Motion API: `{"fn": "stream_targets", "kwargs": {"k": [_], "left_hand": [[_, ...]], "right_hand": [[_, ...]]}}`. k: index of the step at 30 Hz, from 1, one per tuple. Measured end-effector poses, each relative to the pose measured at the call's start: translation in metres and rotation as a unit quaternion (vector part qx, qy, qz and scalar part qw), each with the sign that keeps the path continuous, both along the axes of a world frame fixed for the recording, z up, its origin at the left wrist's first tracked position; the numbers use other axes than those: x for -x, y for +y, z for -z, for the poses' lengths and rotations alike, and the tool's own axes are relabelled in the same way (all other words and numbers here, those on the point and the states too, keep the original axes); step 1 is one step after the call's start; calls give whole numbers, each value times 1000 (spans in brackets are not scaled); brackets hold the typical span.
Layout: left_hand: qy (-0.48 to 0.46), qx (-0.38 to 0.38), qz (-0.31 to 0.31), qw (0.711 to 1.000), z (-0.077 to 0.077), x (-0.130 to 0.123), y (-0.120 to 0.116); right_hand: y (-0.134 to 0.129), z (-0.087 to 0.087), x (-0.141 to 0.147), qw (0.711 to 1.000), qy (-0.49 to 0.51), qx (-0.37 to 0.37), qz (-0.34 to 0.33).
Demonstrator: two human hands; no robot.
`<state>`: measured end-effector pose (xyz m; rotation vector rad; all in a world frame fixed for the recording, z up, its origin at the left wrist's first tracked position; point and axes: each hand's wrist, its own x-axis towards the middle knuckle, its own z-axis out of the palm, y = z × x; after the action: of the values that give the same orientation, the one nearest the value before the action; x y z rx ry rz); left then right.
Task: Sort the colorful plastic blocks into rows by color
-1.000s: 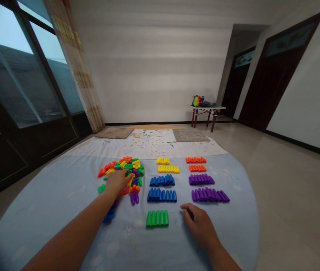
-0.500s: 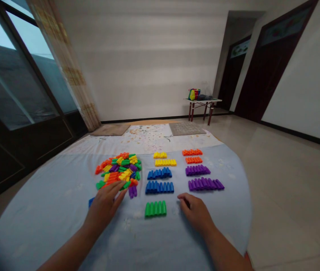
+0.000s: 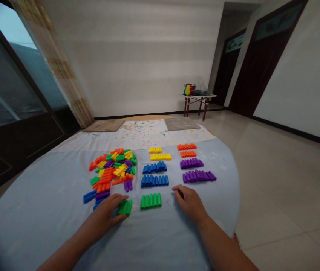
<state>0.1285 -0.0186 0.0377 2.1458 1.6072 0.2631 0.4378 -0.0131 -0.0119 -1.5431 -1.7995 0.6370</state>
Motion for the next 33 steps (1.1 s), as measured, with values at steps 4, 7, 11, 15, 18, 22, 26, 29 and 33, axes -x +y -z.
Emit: {"fn": "stream_targets", "kwargs": {"k": [4, 7, 11, 15, 18, 22, 26, 29, 33], "left_hand": [[-14, 0, 2, 1000, -2, -12, 0], [-19, -7, 11, 1000, -1, -21, 1], [-16, -20, 19, 999, 2, -28, 5], [-14, -15, 24, 1000, 2, -32, 6], [-17, -18, 25, 999, 1, -36, 6], [-28, -17, 35, 999, 1, -44, 7], [-35, -20, 38, 998, 5, -50, 6], [-48, -20, 40, 998, 8, -49, 6], [-106, -15, 15, 994, 3, -38, 16]], "right_hand": [[0, -1, 0, 1000, -2, -3, 2], [-1, -2, 0, 1000, 1, -1, 0], [-2, -2, 0, 1000, 3, -2, 1], [-1, -1, -1, 1000, 15, -5, 2], [-1, -2, 0, 999, 37, -16, 3], [-3, -7, 1, 998, 53, -26, 26], [-4, -8, 1, 997, 51, -37, 53], [-4, -6, 0, 996, 53, -31, 57], [-4, -6, 0, 996, 65, -33, 50]]}}
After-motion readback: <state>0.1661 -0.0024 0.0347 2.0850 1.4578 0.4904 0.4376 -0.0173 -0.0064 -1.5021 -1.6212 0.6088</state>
